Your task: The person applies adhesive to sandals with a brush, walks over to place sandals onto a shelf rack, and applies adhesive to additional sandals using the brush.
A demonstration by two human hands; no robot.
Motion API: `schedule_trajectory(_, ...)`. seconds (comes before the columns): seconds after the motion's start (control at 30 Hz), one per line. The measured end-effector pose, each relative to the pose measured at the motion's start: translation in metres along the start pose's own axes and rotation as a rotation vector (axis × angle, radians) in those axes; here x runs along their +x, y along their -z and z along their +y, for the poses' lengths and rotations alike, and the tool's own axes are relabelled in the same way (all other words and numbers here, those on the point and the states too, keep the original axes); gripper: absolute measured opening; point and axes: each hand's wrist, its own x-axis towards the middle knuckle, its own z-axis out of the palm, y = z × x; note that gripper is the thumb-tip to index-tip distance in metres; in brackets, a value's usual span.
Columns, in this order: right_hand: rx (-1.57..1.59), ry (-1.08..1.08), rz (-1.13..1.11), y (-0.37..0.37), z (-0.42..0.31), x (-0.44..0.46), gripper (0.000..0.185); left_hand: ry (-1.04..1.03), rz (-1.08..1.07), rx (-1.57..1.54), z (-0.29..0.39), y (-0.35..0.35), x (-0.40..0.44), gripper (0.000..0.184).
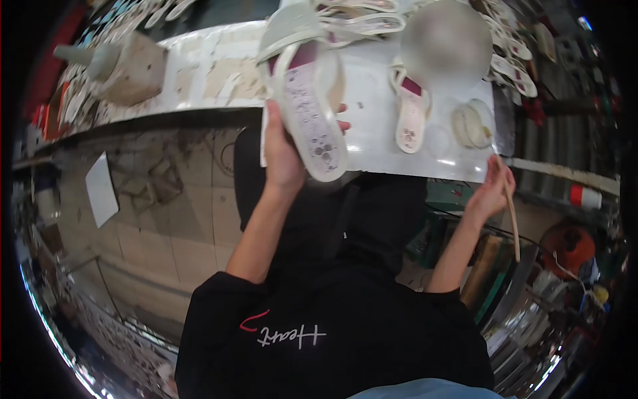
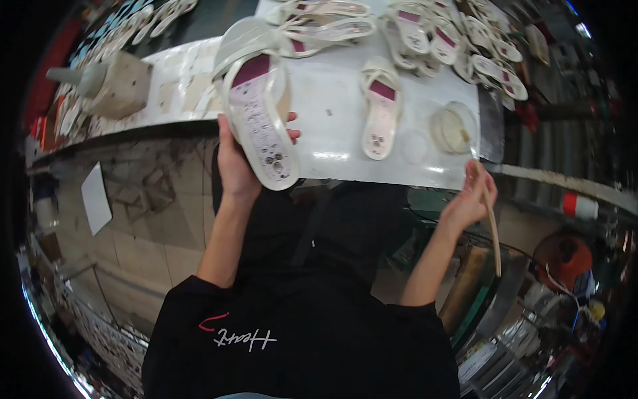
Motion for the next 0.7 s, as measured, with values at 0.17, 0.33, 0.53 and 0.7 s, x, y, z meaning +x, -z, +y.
schedule_trajectory(0.17, 0.083, 0.047, -0.089, -0.051, -0.081, -0.044, 0.014, -0.144, 0.118, 0.086, 0.004, -0.021, -0.01, 0.072)
schedule_trajectory(0.33, 0.06, 0.207, -0.579, -0.087, -0.122, -0.121, 0.026, -0.106, 0.088, 0.043, 0.013, -0.027, -0.014, 0.076)
schedule_trajectory(0.53, 0.087, 0.265, -0.692, -0.09, -0.117, -0.157, 0.026, -0.184, 0.085, -0.007, -0.009, -0.019, -0.01, 0.064)
schedule_trajectory(0.7, 0.145, 0.15, -0.743, -0.081, -0.119, -0.144, 0.018, -0.178, 0.081, -0.117, -0.013, -0.017, -0.01, 0.061)
